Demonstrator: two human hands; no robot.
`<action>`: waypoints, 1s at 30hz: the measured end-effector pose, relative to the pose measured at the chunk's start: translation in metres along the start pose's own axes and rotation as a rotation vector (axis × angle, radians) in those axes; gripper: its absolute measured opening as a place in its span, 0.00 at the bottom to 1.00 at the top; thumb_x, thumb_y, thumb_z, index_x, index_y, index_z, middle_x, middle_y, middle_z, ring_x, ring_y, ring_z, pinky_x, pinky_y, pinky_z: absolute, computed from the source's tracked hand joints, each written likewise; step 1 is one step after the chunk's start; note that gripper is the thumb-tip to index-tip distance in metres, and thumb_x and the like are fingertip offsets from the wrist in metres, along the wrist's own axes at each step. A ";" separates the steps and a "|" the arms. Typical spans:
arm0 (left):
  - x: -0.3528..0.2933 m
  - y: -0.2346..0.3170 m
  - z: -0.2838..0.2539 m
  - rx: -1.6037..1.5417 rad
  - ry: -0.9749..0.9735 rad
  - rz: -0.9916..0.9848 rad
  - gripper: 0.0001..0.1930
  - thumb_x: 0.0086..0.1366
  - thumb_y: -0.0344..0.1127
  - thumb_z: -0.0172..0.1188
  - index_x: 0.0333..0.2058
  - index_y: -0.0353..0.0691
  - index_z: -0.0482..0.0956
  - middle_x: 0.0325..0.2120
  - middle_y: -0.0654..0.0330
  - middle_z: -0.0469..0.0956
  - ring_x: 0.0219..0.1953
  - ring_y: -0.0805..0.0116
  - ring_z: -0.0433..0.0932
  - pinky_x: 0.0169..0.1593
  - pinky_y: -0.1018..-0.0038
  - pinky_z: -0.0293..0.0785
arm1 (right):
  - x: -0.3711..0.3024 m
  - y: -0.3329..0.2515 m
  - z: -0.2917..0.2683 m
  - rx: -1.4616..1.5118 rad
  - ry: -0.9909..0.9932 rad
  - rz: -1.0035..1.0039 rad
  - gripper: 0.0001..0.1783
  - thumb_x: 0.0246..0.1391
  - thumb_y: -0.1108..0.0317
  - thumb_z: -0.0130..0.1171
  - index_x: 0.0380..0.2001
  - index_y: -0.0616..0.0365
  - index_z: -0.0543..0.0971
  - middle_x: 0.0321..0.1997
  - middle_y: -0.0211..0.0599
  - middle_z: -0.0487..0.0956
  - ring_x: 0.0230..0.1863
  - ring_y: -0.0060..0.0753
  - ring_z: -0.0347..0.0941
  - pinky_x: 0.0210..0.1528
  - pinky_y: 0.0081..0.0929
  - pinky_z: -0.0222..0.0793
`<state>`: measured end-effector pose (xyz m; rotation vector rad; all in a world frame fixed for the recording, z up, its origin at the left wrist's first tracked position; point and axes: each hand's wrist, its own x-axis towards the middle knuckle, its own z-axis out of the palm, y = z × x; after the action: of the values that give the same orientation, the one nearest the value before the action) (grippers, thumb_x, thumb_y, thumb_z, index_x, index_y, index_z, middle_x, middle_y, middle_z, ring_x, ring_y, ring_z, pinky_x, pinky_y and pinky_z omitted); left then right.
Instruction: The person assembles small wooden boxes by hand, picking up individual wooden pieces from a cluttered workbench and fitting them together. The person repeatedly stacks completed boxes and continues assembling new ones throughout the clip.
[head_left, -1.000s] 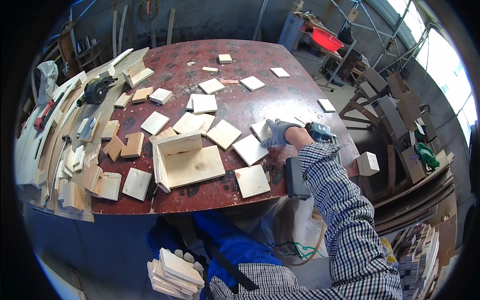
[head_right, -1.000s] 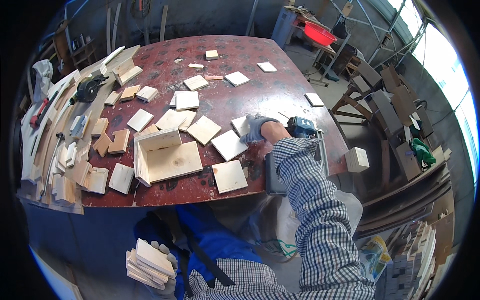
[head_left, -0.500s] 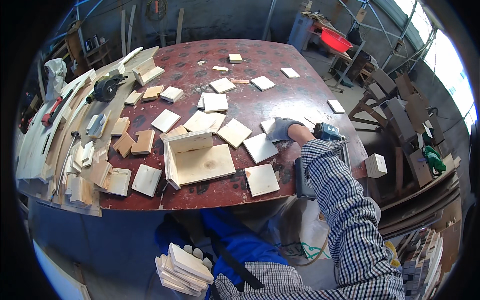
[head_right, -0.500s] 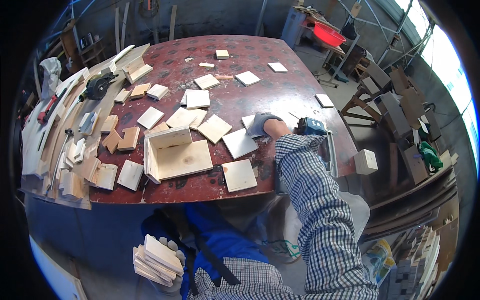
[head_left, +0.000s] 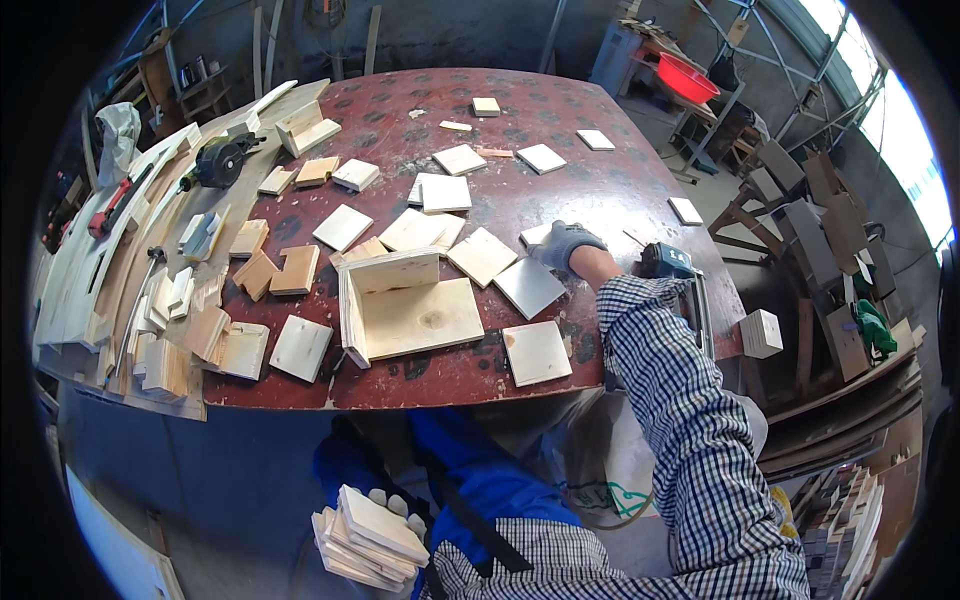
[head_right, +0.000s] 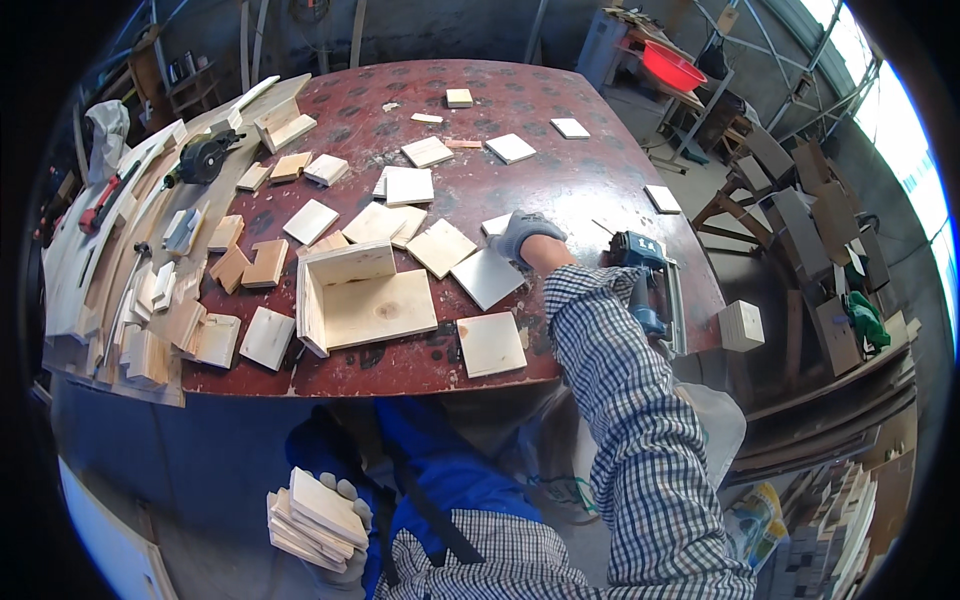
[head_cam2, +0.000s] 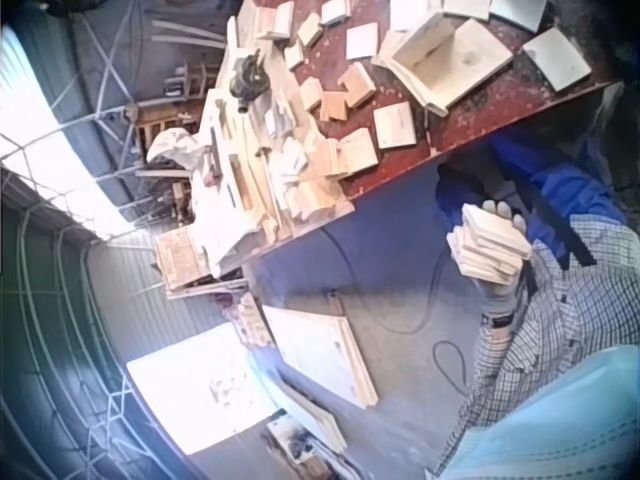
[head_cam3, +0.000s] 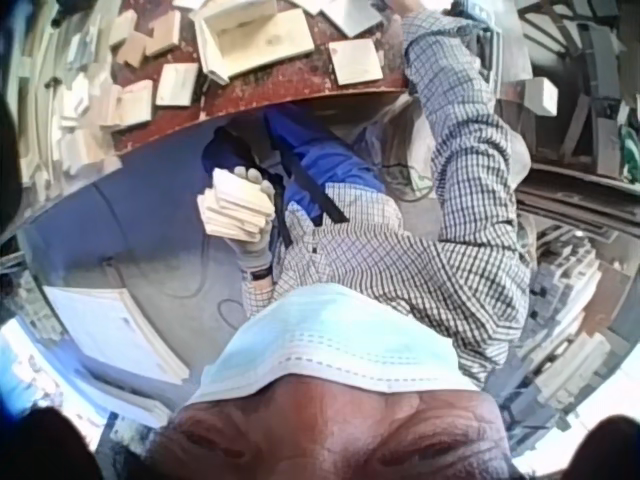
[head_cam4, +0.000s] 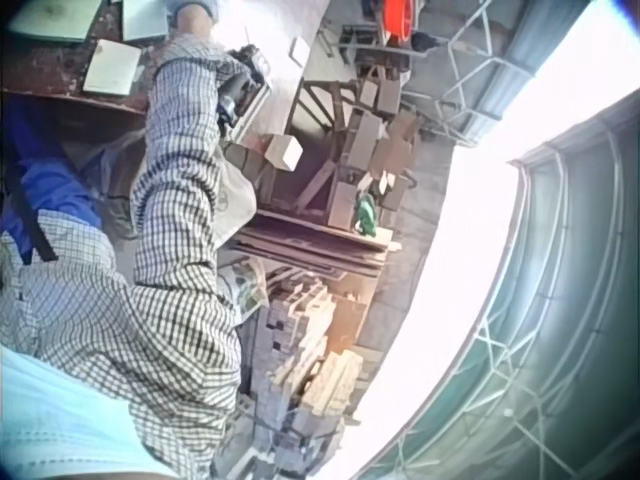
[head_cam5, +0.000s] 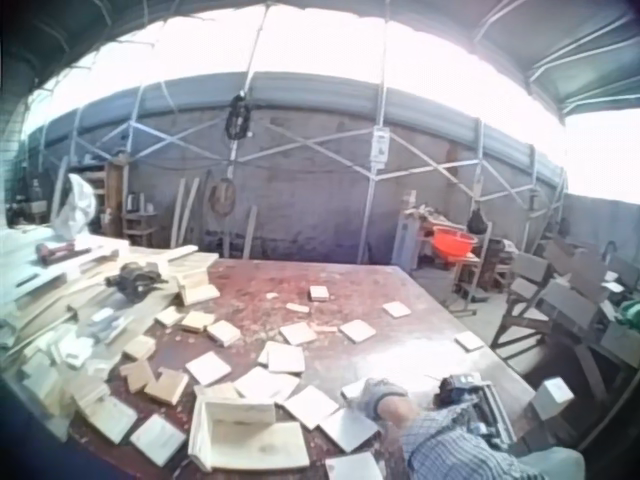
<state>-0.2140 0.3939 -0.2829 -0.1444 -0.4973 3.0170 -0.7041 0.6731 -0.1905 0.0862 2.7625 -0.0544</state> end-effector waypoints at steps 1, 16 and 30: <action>0.001 -0.001 0.001 -0.001 0.005 0.028 0.44 0.74 0.68 0.56 0.74 0.38 0.63 0.72 0.41 0.64 0.74 0.34 0.62 0.72 0.32 0.63 | 0.002 -0.004 0.001 0.020 0.071 0.012 0.53 0.58 0.30 0.60 0.73 0.61 0.69 0.72 0.61 0.73 0.72 0.61 0.72 0.73 0.51 0.68; -0.007 0.007 -0.009 -0.016 -0.092 0.004 0.43 0.71 0.57 0.67 0.75 0.41 0.62 0.73 0.42 0.64 0.75 0.35 0.61 0.69 0.35 0.66 | -0.009 -0.016 0.004 0.059 0.447 -0.044 0.49 0.54 0.32 0.62 0.66 0.62 0.73 0.61 0.59 0.80 0.62 0.60 0.80 0.64 0.50 0.75; 0.008 -0.001 -0.004 -0.035 -0.126 -0.083 0.43 0.69 0.55 0.70 0.74 0.40 0.63 0.72 0.43 0.65 0.74 0.34 0.62 0.70 0.36 0.66 | -0.051 -0.075 0.011 -0.129 0.071 -0.425 0.59 0.52 0.33 0.66 0.76 0.62 0.62 0.71 0.62 0.74 0.72 0.61 0.71 0.74 0.46 0.66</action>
<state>-0.2209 0.3971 -0.2873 0.0637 -0.5527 2.9500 -0.6578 0.5953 -0.1800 -0.5419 2.7959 0.0154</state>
